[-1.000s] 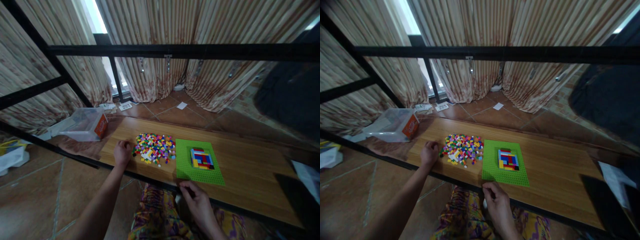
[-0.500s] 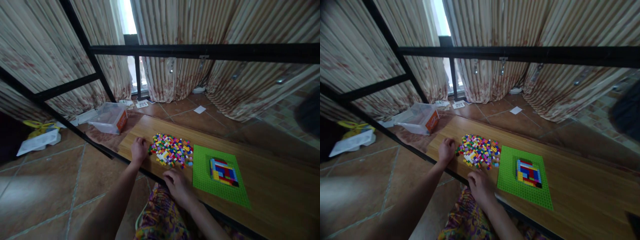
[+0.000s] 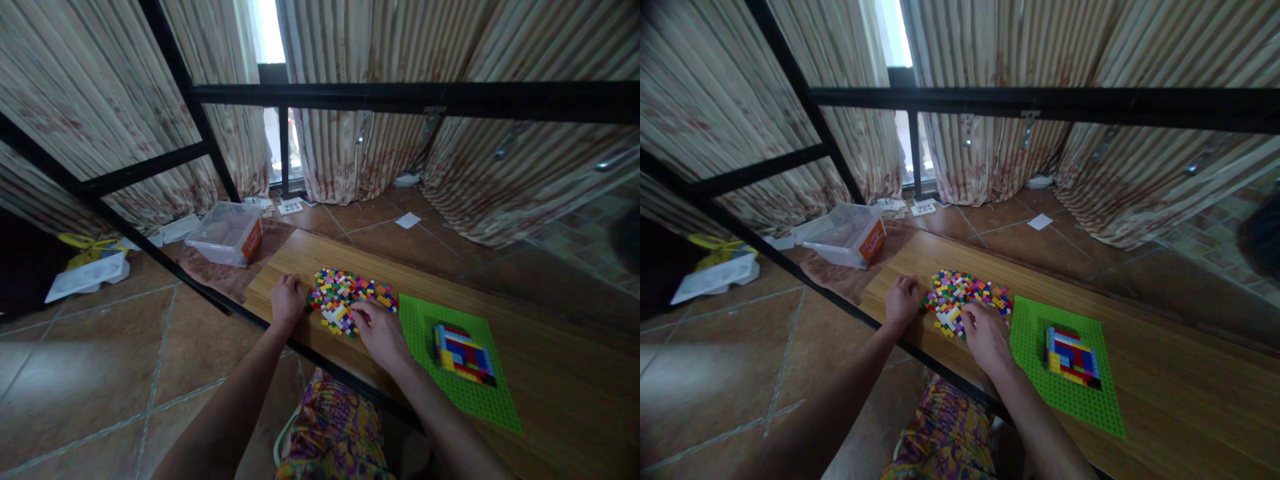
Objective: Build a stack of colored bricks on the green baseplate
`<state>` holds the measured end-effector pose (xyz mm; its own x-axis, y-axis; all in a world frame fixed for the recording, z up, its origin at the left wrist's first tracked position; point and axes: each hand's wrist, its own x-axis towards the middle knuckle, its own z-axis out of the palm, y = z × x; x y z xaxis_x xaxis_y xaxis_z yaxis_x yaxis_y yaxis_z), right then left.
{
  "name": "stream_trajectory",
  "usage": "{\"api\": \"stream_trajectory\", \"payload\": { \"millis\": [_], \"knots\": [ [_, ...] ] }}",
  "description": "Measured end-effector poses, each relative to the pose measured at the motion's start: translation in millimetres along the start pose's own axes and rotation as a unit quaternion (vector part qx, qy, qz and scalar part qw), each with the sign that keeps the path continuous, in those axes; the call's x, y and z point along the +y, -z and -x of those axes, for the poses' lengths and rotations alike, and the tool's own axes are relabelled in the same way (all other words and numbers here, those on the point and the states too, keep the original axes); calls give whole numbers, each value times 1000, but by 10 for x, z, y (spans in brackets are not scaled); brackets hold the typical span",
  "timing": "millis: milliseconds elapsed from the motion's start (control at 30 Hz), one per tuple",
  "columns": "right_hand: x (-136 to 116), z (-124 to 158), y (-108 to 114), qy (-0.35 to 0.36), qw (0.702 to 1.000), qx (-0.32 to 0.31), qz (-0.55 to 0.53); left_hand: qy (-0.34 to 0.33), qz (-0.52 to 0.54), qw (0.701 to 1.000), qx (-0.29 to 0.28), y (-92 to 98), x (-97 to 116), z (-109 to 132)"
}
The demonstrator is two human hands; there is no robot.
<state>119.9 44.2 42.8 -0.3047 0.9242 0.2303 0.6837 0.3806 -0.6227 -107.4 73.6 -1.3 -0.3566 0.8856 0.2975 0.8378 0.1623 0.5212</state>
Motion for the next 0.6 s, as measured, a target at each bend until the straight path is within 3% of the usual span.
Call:
{"api": "stream_trajectory", "payload": {
  "millis": [300,433,600],
  "knots": [
    [3,-800,-280,35,991,20,127,0,4,1000,1,-1,3,2],
    [3,-908,-417,65,987,-16,144,6,3,1000,1,2,10,-3],
    [9,-821,-481,82,987,-43,134,5,8,1000,3,16,35,5]
  ]
}}
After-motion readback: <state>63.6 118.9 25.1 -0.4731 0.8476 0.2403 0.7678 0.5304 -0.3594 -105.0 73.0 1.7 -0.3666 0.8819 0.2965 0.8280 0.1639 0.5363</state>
